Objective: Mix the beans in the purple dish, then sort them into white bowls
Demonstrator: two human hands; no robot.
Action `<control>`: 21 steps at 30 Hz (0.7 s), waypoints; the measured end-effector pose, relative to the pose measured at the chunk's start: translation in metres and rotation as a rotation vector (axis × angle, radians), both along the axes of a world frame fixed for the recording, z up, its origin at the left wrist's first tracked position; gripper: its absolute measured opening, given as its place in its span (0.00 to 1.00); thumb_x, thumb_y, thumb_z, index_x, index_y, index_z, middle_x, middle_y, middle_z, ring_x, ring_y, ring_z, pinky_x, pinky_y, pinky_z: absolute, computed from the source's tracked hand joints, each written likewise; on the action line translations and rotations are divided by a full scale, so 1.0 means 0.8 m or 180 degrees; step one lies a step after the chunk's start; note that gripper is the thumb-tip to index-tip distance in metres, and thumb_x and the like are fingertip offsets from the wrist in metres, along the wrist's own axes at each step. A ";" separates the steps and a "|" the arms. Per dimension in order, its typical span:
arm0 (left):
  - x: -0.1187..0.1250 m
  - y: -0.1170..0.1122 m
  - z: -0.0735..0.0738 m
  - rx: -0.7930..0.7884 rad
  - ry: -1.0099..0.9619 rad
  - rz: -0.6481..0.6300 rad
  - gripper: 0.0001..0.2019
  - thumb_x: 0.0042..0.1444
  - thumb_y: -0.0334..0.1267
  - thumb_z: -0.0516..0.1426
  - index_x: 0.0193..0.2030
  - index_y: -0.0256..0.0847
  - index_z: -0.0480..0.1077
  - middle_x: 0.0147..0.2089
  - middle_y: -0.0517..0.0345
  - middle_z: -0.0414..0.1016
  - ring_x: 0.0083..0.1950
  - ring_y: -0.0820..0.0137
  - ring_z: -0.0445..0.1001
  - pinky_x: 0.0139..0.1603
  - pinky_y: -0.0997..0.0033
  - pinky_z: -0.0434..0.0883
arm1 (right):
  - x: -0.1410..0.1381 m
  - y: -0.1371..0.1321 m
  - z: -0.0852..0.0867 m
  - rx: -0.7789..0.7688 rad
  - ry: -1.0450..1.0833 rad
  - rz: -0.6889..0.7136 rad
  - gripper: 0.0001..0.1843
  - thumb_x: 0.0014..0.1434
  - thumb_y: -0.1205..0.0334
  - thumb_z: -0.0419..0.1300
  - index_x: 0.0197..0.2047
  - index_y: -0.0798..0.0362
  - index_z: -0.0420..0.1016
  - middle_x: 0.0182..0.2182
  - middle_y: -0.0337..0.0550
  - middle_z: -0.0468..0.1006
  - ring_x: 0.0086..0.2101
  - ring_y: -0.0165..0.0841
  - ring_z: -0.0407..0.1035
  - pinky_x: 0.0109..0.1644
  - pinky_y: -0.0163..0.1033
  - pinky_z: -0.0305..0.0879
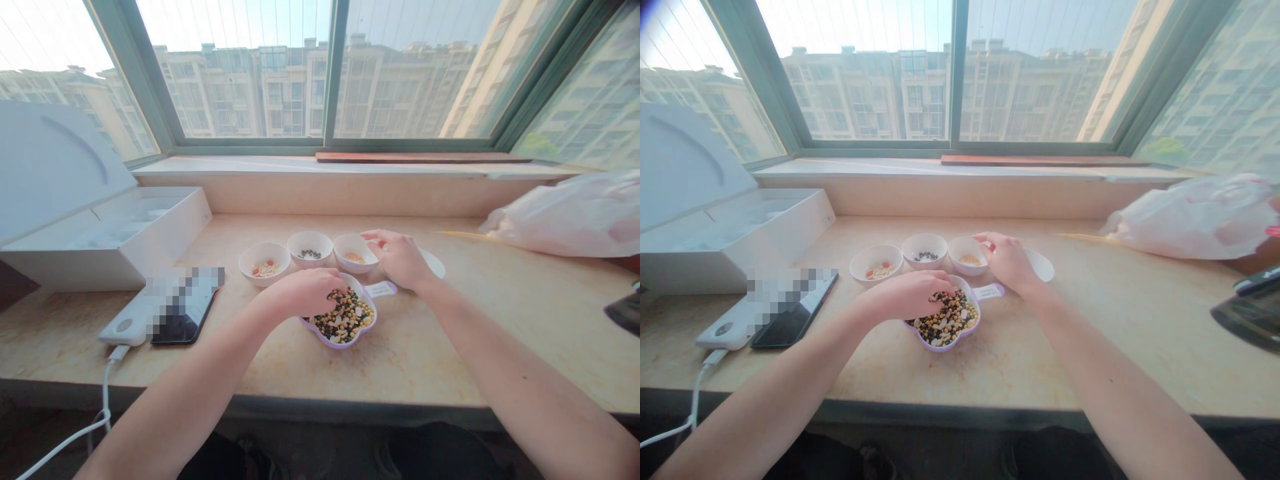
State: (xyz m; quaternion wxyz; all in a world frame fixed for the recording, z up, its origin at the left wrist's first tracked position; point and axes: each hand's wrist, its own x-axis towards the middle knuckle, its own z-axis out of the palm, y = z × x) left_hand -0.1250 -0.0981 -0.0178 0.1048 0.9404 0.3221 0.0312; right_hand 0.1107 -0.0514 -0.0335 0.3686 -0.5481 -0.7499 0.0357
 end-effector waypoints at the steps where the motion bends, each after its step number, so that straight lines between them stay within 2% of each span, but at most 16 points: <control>1: 0.002 0.001 -0.003 0.0038 -0.0014 -0.0003 0.13 0.61 0.30 0.54 0.48 0.41 0.78 0.55 0.52 0.78 0.53 0.64 0.78 0.51 0.69 0.73 | 0.001 0.001 -0.001 -0.0014 -0.0067 -0.0015 0.16 0.64 0.63 0.58 0.50 0.52 0.83 0.47 0.49 0.85 0.38 0.40 0.78 0.50 0.48 0.73; 5: 0.005 0.004 -0.011 0.0156 -0.0043 -0.0109 0.10 0.62 0.31 0.56 0.46 0.40 0.77 0.55 0.52 0.79 0.54 0.63 0.78 0.54 0.68 0.73 | 0.000 0.000 -0.003 0.0036 -0.0230 0.0053 0.14 0.65 0.61 0.60 0.49 0.52 0.83 0.49 0.49 0.84 0.39 0.40 0.77 0.50 0.48 0.72; 9: 0.007 0.003 -0.009 0.0088 0.0072 -0.0176 0.11 0.62 0.30 0.55 0.44 0.42 0.78 0.54 0.55 0.80 0.49 0.65 0.80 0.49 0.70 0.73 | -0.003 -0.004 -0.001 0.0013 -0.0241 0.0221 0.12 0.65 0.59 0.61 0.47 0.53 0.83 0.47 0.48 0.84 0.37 0.39 0.76 0.47 0.46 0.72; 15: 0.010 0.005 -0.010 -0.0010 0.0076 -0.0065 0.13 0.62 0.30 0.55 0.47 0.45 0.80 0.51 0.59 0.82 0.47 0.67 0.79 0.47 0.72 0.72 | -0.008 -0.010 0.003 -0.0005 -0.0210 0.0371 0.11 0.65 0.59 0.61 0.46 0.52 0.84 0.47 0.48 0.84 0.36 0.37 0.76 0.46 0.45 0.72; 21: 0.010 0.008 -0.011 -0.0117 -0.0035 0.0034 0.11 0.63 0.32 0.57 0.45 0.46 0.82 0.47 0.60 0.84 0.46 0.66 0.80 0.47 0.71 0.71 | -0.011 -0.014 0.004 -0.0035 -0.0191 0.0456 0.12 0.65 0.59 0.61 0.45 0.51 0.84 0.48 0.49 0.83 0.42 0.40 0.77 0.48 0.46 0.72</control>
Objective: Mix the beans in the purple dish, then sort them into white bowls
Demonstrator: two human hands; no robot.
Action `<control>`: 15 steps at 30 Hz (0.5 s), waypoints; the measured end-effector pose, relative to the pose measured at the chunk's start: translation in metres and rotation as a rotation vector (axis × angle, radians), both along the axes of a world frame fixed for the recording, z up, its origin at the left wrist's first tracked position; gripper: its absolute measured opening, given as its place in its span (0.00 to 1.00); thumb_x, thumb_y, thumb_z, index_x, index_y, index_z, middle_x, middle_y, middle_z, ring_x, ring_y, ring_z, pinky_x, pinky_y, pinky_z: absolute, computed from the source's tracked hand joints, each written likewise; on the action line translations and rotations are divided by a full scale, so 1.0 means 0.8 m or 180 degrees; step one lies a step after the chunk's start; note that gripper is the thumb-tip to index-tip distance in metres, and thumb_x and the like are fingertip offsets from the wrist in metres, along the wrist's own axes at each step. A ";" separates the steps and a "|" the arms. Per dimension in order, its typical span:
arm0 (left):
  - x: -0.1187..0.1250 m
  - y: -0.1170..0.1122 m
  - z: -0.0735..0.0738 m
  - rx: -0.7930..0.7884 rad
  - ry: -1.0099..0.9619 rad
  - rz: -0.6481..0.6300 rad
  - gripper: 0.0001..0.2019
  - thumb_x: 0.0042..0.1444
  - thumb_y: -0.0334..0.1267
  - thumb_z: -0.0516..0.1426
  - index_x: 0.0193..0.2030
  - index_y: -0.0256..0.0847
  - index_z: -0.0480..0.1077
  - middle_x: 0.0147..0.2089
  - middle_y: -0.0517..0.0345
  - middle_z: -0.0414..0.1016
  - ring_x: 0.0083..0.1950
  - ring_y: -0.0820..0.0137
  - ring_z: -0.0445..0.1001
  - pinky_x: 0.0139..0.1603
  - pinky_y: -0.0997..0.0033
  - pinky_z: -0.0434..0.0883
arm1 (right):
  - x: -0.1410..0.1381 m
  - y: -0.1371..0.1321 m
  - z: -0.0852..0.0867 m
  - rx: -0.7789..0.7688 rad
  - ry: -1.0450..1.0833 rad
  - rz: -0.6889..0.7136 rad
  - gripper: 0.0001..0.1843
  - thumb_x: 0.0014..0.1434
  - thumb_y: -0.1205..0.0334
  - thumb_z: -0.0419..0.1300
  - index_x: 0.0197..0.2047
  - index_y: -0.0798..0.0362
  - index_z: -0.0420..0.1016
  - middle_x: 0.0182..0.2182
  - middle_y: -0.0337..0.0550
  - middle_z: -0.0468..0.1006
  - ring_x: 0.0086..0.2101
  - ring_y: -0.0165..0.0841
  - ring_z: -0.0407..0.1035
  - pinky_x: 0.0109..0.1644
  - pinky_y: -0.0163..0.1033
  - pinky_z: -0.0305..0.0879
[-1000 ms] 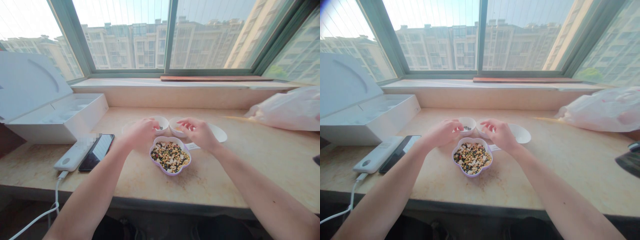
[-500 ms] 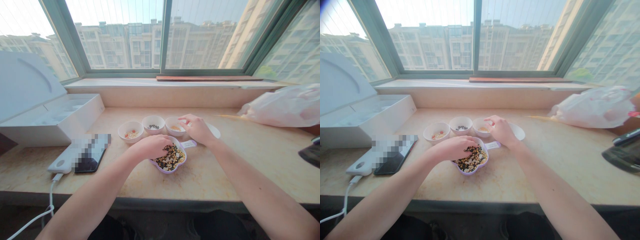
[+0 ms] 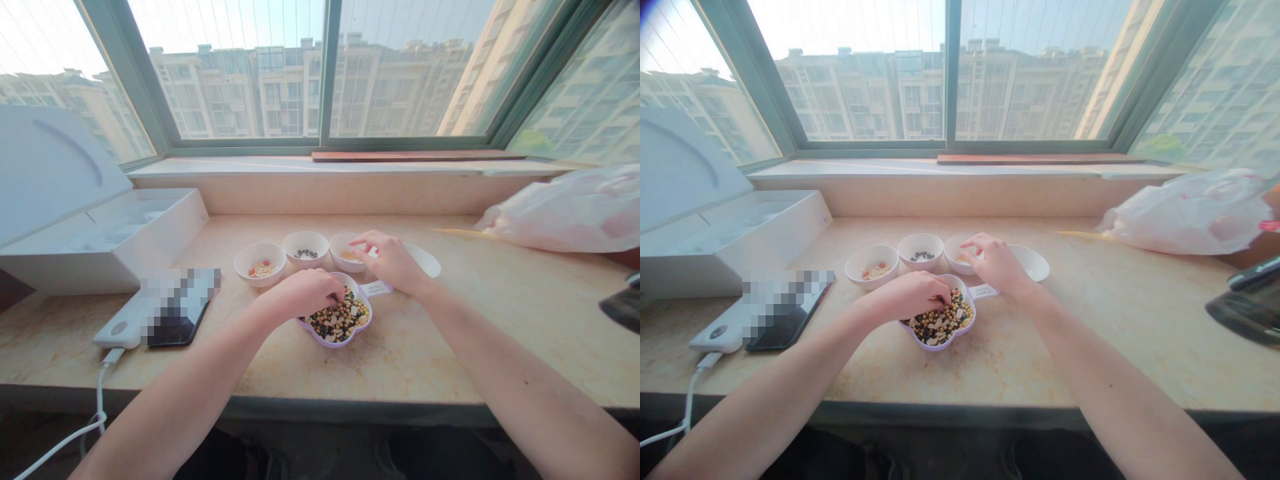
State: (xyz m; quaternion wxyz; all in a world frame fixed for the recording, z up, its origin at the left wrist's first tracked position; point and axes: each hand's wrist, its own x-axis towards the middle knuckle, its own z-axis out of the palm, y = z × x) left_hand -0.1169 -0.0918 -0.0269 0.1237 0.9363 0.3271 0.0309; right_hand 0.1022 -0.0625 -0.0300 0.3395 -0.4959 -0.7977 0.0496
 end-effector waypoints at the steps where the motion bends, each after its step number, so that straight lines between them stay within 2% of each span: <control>1: 0.000 0.000 0.000 -0.0007 -0.0003 0.0026 0.11 0.63 0.33 0.58 0.44 0.46 0.82 0.46 0.61 0.84 0.45 0.66 0.80 0.47 0.71 0.71 | -0.001 -0.001 0.000 -0.0017 -0.0002 0.0004 0.12 0.65 0.59 0.61 0.45 0.51 0.84 0.48 0.49 0.84 0.42 0.40 0.77 0.48 0.46 0.72; 5: 0.001 -0.001 0.002 0.0035 0.0006 0.0047 0.09 0.62 0.34 0.59 0.41 0.47 0.83 0.44 0.61 0.84 0.43 0.67 0.80 0.43 0.72 0.71 | -0.002 -0.002 0.001 -0.0076 -0.0008 0.0008 0.11 0.65 0.59 0.61 0.45 0.51 0.84 0.48 0.48 0.84 0.40 0.40 0.77 0.47 0.47 0.72; 9: -0.001 -0.003 0.009 0.0080 0.0003 0.0005 0.08 0.63 0.37 0.60 0.40 0.48 0.83 0.44 0.60 0.85 0.45 0.66 0.81 0.45 0.72 0.71 | -0.003 -0.002 0.002 -0.0100 -0.0012 -0.0013 0.12 0.66 0.58 0.60 0.46 0.53 0.84 0.48 0.49 0.84 0.40 0.40 0.77 0.46 0.46 0.72; 15: -0.006 -0.009 0.019 0.0214 -0.0086 -0.0053 0.12 0.69 0.38 0.57 0.40 0.46 0.83 0.44 0.59 0.85 0.44 0.69 0.80 0.43 0.73 0.70 | -0.003 -0.003 0.004 -0.0052 0.0025 -0.0075 0.12 0.65 0.58 0.60 0.45 0.52 0.84 0.49 0.50 0.83 0.41 0.40 0.77 0.46 0.45 0.71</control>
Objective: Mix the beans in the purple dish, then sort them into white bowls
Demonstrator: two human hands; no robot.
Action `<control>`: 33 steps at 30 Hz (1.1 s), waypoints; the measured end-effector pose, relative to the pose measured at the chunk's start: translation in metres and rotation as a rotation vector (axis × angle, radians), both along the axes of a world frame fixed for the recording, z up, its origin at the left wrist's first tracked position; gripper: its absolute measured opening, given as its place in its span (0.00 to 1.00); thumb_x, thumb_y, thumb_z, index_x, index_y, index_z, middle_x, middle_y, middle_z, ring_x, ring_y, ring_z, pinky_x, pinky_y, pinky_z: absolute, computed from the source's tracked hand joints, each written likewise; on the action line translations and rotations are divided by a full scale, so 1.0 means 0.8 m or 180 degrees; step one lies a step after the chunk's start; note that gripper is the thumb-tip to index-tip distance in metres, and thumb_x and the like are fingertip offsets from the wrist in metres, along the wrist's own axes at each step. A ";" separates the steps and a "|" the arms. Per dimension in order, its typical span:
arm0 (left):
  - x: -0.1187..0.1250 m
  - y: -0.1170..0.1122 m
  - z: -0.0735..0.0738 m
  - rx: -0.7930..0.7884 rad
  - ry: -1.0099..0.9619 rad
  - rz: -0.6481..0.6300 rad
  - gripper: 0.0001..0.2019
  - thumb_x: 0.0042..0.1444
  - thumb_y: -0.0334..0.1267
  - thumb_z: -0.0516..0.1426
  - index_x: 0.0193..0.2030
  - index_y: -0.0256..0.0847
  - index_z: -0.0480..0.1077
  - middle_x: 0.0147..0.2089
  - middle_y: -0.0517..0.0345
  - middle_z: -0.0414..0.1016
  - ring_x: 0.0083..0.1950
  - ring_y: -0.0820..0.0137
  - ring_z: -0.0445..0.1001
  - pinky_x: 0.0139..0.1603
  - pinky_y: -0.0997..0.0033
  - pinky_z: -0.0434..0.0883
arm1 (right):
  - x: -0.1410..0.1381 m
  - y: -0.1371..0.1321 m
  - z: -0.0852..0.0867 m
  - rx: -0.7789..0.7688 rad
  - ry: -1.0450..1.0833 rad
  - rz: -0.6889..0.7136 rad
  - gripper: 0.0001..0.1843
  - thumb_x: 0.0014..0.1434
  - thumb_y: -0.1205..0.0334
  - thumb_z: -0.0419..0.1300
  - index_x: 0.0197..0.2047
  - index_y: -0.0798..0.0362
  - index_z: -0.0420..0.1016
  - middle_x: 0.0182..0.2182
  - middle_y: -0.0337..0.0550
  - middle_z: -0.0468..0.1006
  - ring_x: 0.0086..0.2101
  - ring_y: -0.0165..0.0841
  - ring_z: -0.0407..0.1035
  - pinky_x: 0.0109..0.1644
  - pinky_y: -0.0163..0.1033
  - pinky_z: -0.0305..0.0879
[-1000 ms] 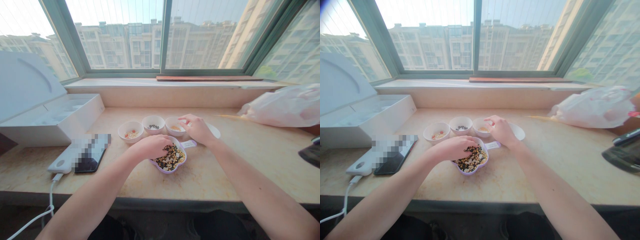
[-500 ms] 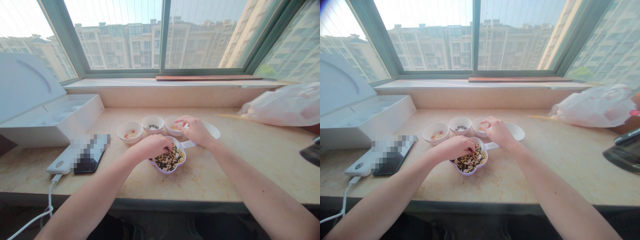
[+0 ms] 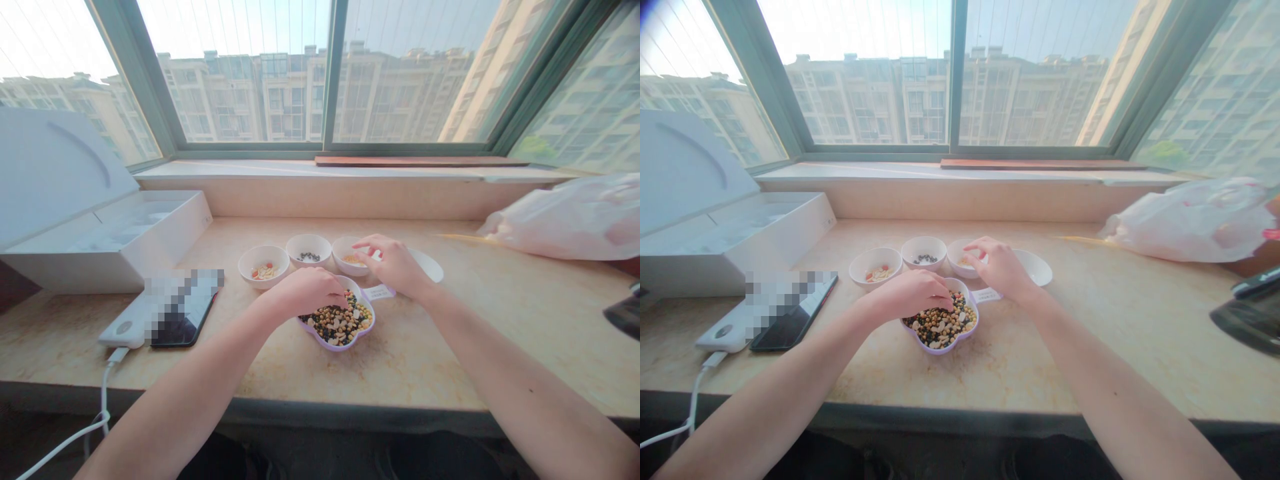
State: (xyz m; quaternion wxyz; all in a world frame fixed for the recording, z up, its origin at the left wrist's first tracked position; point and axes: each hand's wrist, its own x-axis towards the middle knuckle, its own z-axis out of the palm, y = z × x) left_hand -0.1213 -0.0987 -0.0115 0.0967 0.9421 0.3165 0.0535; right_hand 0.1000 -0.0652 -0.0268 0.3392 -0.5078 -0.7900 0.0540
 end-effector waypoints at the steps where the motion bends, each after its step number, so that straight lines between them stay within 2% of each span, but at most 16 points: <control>1: -0.001 0.000 0.000 0.0065 -0.0008 0.0034 0.13 0.69 0.39 0.56 0.40 0.45 0.83 0.43 0.59 0.84 0.43 0.69 0.80 0.43 0.73 0.70 | 0.000 0.000 0.000 -0.0008 0.0005 -0.0020 0.13 0.65 0.58 0.60 0.45 0.52 0.84 0.49 0.50 0.83 0.40 0.40 0.77 0.45 0.45 0.71; 5: -0.004 0.003 0.001 0.0464 -0.0020 0.0462 0.18 0.72 0.42 0.51 0.40 0.40 0.80 0.42 0.52 0.83 0.43 0.65 0.80 0.42 0.70 0.70 | -0.002 -0.002 0.002 -0.0057 -0.0018 -0.0068 0.13 0.65 0.57 0.60 0.46 0.53 0.84 0.46 0.49 0.84 0.35 0.37 0.75 0.44 0.45 0.71; 10: -0.019 0.025 0.002 0.0935 -0.0320 0.1221 0.19 0.74 0.40 0.47 0.39 0.37 0.77 0.42 0.48 0.80 0.43 0.63 0.78 0.44 0.66 0.69 | -0.011 -0.015 0.007 -0.0160 0.0018 0.0052 0.13 0.65 0.58 0.61 0.45 0.52 0.85 0.40 0.46 0.85 0.31 0.35 0.73 0.40 0.42 0.69; 12: -0.025 0.037 0.001 0.0952 -0.0467 0.1554 0.16 0.72 0.39 0.49 0.40 0.38 0.77 0.43 0.49 0.80 0.42 0.64 0.77 0.45 0.66 0.69 | -0.017 -0.025 0.010 -0.0335 -0.0027 0.0278 0.13 0.66 0.57 0.61 0.46 0.52 0.85 0.36 0.44 0.85 0.30 0.34 0.72 0.37 0.41 0.67; 14: -0.028 0.048 -0.002 0.0935 -0.0488 0.1765 0.15 0.71 0.38 0.50 0.41 0.38 0.77 0.44 0.50 0.80 0.43 0.63 0.77 0.47 0.64 0.68 | -0.025 -0.035 0.011 -0.0585 -0.0180 0.0698 0.14 0.66 0.55 0.61 0.47 0.51 0.85 0.35 0.43 0.85 0.30 0.34 0.72 0.36 0.41 0.67; 18: -0.028 0.057 -0.009 0.1009 -0.0342 0.1845 0.14 0.70 0.39 0.51 0.50 0.39 0.78 0.51 0.47 0.79 0.51 0.58 0.76 0.53 0.58 0.67 | -0.039 -0.052 0.012 -0.0969 -0.0638 0.1555 0.15 0.62 0.53 0.65 0.49 0.49 0.84 0.44 0.45 0.84 0.42 0.39 0.76 0.47 0.43 0.69; 20: -0.026 0.055 -0.012 0.1050 -0.0319 0.1850 0.15 0.70 0.40 0.52 0.54 0.38 0.76 0.55 0.45 0.78 0.54 0.56 0.75 0.55 0.55 0.66 | -0.045 -0.056 0.010 -0.1051 -0.0854 0.1699 0.17 0.59 0.53 0.68 0.50 0.50 0.83 0.50 0.47 0.83 0.48 0.44 0.75 0.53 0.46 0.68; 22: -0.025 0.050 -0.013 0.1058 -0.0317 0.1806 0.15 0.69 0.39 0.52 0.54 0.38 0.76 0.55 0.46 0.78 0.55 0.56 0.75 0.56 0.55 0.66 | -0.049 -0.058 0.008 -0.1086 -0.0994 0.1691 0.19 0.56 0.53 0.71 0.50 0.51 0.83 0.54 0.49 0.81 0.51 0.47 0.74 0.55 0.48 0.68; 25: -0.024 0.040 -0.011 0.1069 -0.0323 0.1674 0.13 0.69 0.36 0.51 0.49 0.38 0.77 0.52 0.48 0.79 0.53 0.57 0.76 0.55 0.56 0.67 | -0.050 -0.058 0.003 -0.1078 -0.1037 0.1668 0.16 0.56 0.55 0.70 0.47 0.51 0.84 0.54 0.49 0.80 0.50 0.47 0.75 0.54 0.48 0.70; 28: -0.023 0.030 -0.009 0.1003 -0.0352 0.1526 0.13 0.68 0.34 0.51 0.46 0.39 0.78 0.49 0.50 0.79 0.50 0.59 0.77 0.52 0.60 0.69 | -0.049 -0.055 -0.002 -0.1041 -0.0926 0.1687 0.11 0.58 0.59 0.68 0.44 0.49 0.85 0.49 0.47 0.83 0.46 0.47 0.76 0.51 0.48 0.71; 33: -0.019 0.021 -0.005 0.0856 -0.0408 0.1524 0.13 0.68 0.35 0.52 0.43 0.40 0.79 0.46 0.51 0.80 0.45 0.62 0.77 0.46 0.64 0.70 | -0.047 -0.050 -0.012 -0.1076 -0.0627 0.1700 0.10 0.57 0.64 0.68 0.43 0.45 0.86 0.44 0.45 0.85 0.42 0.46 0.77 0.49 0.48 0.71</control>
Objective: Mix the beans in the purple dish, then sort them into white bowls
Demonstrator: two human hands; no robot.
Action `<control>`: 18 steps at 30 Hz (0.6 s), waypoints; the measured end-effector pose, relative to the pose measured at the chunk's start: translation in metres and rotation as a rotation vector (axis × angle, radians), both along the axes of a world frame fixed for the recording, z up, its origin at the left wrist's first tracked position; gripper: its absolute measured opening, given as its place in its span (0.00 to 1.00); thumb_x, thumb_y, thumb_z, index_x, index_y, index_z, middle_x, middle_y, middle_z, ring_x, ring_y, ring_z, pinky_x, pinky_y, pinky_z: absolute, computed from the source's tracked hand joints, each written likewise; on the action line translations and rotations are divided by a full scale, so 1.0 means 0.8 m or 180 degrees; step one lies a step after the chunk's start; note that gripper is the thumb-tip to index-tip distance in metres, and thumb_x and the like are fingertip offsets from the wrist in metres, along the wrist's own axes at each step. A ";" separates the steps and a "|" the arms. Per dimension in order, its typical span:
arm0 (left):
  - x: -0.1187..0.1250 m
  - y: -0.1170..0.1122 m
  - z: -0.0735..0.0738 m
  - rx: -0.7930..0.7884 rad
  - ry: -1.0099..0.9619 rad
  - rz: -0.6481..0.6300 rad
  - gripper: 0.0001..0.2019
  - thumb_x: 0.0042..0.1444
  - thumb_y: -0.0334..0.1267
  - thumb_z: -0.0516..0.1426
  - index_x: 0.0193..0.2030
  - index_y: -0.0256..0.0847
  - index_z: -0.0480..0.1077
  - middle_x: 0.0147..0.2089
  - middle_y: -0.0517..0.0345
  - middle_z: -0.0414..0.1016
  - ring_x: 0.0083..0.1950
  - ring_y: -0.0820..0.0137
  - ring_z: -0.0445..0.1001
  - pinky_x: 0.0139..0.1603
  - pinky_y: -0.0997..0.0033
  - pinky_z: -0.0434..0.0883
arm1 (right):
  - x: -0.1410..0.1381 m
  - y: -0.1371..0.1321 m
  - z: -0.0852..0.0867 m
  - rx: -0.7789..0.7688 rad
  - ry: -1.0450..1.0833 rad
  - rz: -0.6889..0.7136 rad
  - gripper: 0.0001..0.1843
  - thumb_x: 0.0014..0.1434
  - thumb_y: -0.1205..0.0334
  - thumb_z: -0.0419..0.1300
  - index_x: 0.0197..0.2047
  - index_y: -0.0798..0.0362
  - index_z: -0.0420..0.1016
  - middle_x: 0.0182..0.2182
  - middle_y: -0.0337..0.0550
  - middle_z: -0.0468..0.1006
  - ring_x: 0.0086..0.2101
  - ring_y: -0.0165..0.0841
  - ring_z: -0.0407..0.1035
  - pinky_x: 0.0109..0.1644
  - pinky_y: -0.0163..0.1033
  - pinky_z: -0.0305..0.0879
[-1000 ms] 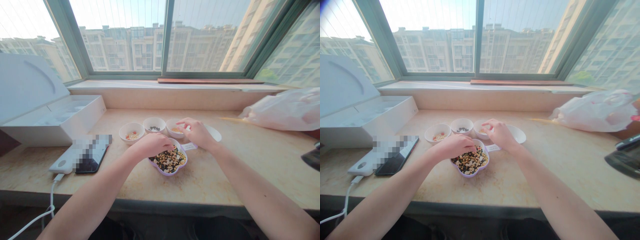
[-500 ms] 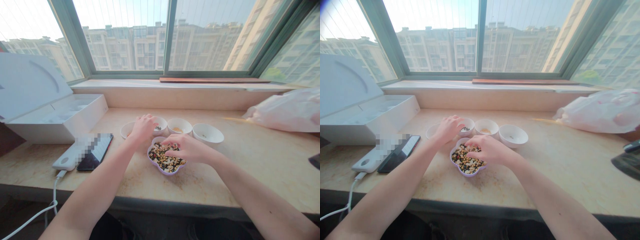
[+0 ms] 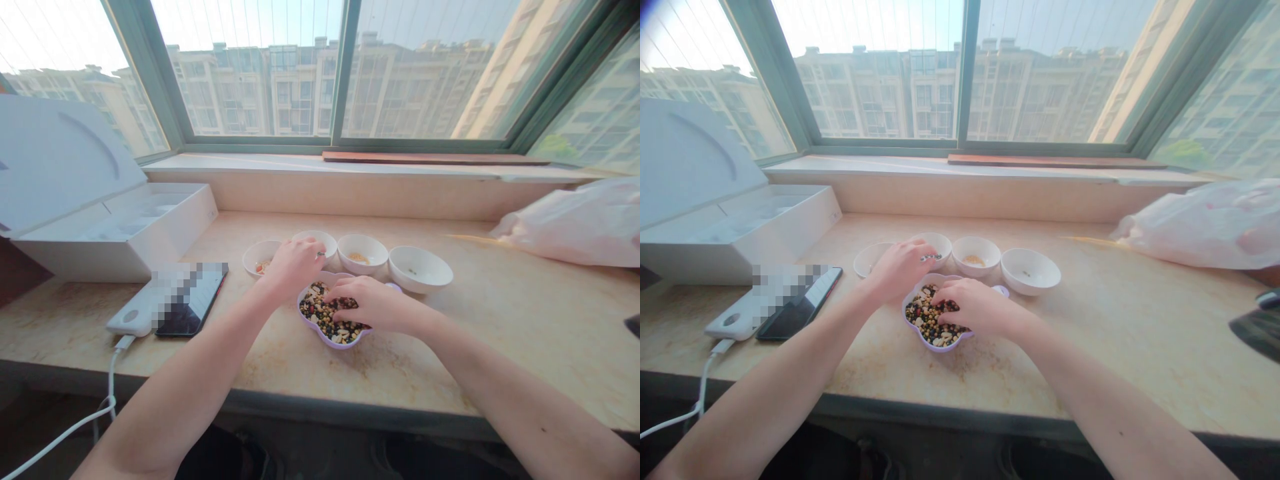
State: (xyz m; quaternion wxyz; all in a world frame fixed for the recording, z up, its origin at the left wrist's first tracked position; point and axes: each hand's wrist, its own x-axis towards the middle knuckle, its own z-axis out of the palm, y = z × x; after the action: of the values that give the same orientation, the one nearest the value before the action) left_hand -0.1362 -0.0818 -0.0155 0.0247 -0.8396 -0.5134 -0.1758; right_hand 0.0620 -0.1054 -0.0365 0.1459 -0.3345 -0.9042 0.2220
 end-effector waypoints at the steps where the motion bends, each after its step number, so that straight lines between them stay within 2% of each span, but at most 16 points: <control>1: 0.001 -0.001 0.001 -0.0009 0.0003 -0.0005 0.14 0.68 0.35 0.51 0.42 0.40 0.79 0.46 0.51 0.80 0.45 0.62 0.77 0.45 0.64 0.70 | 0.000 0.001 -0.001 -0.0026 0.0052 0.0002 0.10 0.57 0.64 0.67 0.42 0.45 0.86 0.43 0.44 0.85 0.42 0.45 0.78 0.49 0.48 0.71; 8: 0.005 -0.006 0.003 -0.0007 0.0020 -0.0094 0.16 0.68 0.33 0.49 0.35 0.39 0.78 0.41 0.51 0.79 0.44 0.62 0.77 0.43 0.65 0.70 | 0.002 0.002 -0.001 -0.0131 0.0138 0.0021 0.07 0.60 0.62 0.65 0.35 0.44 0.86 0.38 0.41 0.85 0.39 0.43 0.78 0.45 0.46 0.71; 18: 0.003 -0.005 0.001 -0.0059 -0.0169 -0.0126 0.15 0.68 0.34 0.50 0.38 0.39 0.79 0.44 0.51 0.79 0.45 0.63 0.77 0.46 0.65 0.71 | 0.001 0.004 0.004 -0.0070 -0.0048 0.0083 0.03 0.60 0.65 0.65 0.36 0.51 0.81 0.40 0.43 0.83 0.39 0.38 0.76 0.45 0.43 0.69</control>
State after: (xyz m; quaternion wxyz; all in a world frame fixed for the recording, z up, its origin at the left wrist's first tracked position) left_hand -0.1337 -0.0857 -0.0143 -0.0001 -0.8448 -0.4988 -0.1937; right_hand 0.0630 -0.1025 -0.0335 0.1325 -0.3259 -0.9070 0.2313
